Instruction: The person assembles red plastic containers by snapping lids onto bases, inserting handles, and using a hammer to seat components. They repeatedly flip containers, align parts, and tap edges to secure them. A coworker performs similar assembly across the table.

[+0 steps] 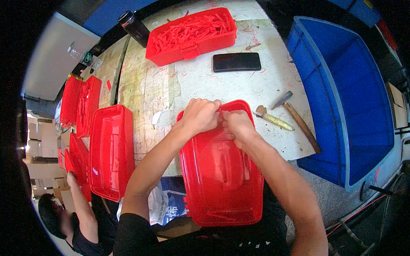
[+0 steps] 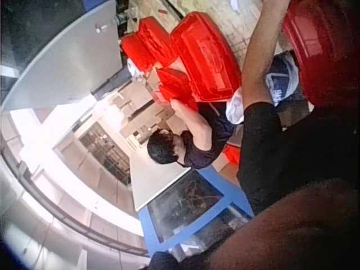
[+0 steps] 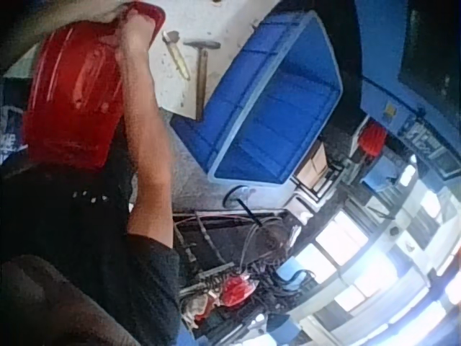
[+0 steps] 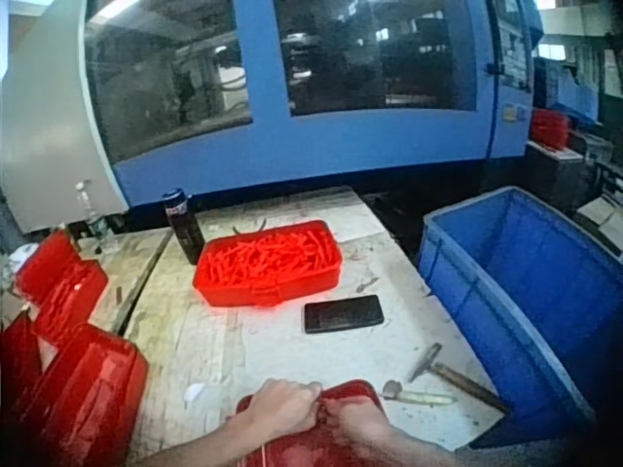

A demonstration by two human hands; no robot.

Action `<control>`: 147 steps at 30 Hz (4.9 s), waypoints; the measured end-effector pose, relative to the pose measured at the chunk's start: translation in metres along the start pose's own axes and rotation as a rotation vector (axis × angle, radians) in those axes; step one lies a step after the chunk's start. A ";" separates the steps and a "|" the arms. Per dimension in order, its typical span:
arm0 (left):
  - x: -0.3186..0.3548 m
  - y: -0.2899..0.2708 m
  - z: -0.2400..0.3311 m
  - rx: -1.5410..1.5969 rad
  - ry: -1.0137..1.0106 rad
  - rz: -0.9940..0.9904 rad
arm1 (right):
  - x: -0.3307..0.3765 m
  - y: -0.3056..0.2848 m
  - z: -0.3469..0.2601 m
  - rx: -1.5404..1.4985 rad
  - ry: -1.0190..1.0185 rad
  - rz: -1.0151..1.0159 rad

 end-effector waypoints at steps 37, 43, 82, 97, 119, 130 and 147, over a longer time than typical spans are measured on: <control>0.005 0.002 0.009 -0.024 0.019 0.056 | 0.000 0.005 0.010 -0.326 -0.014 -0.051; 0.002 0.005 0.010 -0.015 0.031 0.017 | 0.005 -0.005 -0.012 -0.040 -0.086 0.051; -0.006 -0.004 -0.001 0.082 -0.014 0.046 | 0.031 0.039 -0.057 2.040 -0.464 0.366; -0.007 0.001 -0.002 0.090 0.045 0.047 | 0.030 0.047 -0.066 2.180 -0.600 0.408; -0.008 0.000 -0.002 0.086 -0.036 0.082 | 0.023 0.040 -0.064 2.114 -0.574 0.549; -0.006 -0.001 0.003 0.095 -0.027 0.046 | 0.038 0.045 -0.084 2.063 -0.654 0.462; 0.365 0.109 -0.035 1.346 -0.608 0.906 | 0.070 -0.012 -0.075 1.765 -0.645 0.363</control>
Point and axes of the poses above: each hand's wrist, its own x-axis away from the middle knuckle, its own y-axis out of the palm, z = x × y, the point moved 10 cm from there along -x, towards the middle knuckle, and after that the axes turned 14 degrees about -z, right-handed, at the moved point
